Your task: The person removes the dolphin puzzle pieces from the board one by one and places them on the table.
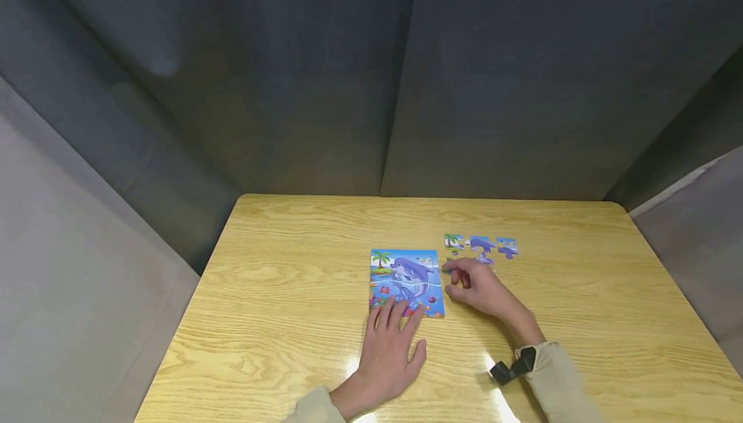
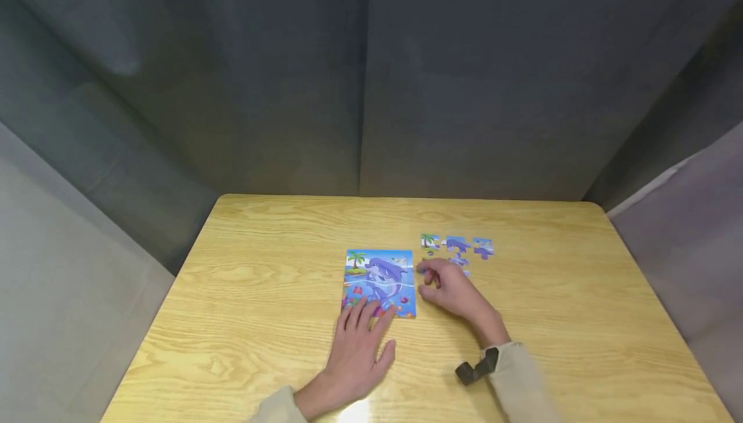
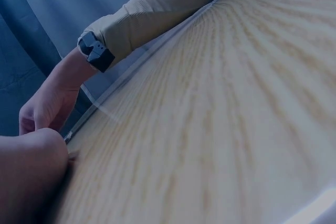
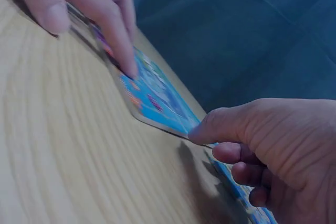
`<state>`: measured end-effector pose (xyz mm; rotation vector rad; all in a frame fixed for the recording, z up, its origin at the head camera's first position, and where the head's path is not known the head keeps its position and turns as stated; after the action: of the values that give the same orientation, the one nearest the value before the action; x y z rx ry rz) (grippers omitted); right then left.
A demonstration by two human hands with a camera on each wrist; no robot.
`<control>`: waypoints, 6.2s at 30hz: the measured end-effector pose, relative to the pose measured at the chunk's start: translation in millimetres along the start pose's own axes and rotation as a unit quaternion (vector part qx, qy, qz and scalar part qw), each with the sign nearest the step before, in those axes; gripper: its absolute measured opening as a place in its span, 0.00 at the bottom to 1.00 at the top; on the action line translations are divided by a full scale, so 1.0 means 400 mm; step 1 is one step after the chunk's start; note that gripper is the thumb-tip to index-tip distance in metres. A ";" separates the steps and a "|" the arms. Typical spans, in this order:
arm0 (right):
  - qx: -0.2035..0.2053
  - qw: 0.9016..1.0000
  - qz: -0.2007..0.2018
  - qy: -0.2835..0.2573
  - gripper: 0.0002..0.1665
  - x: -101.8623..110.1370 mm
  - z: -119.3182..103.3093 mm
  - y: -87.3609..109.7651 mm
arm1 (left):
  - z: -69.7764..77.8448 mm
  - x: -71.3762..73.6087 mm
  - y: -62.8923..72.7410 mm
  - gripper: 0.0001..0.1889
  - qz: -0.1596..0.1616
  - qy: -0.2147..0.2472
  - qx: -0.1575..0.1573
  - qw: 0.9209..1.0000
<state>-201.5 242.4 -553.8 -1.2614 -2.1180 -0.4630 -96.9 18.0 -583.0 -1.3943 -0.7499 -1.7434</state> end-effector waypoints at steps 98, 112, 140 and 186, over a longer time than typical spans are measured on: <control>0.008 0.998 -0.033 0.048 0.25 -0.048 -0.058 -0.057 | 0.007 0.009 0.003 0.32 0.005 -0.012 -0.007 1.000; -0.049 0.997 -0.041 0.033 0.24 -0.054 -0.061 -0.060 | 0.007 0.012 0.004 0.32 0.008 -0.016 0.002 1.000; 0.044 0.997 0.012 0.055 0.22 -0.042 -0.054 -0.054 | 0.007 0.013 0.005 0.32 0.012 -0.011 0.000 1.000; -0.028 0.987 0.155 0.020 0.26 0.205 0.183 0.173 | 0.009 0.014 0.006 0.31 0.026 -0.002 -0.003 1.000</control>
<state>-193.9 372.0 -554.8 -1.5675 -1.8421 -0.4076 -93.5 18.7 -576.7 -1.4091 -0.7039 -1.7055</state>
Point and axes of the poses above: each hand's wrist, its own y-axis away from the middle knuckle, its own x-axis out of the back of the hand, z = x × y, the point moved 4 cm from there along -y, towards the middle knuckle, and after that the axes turned 10 degrees about -z, right-handed, at the moved point
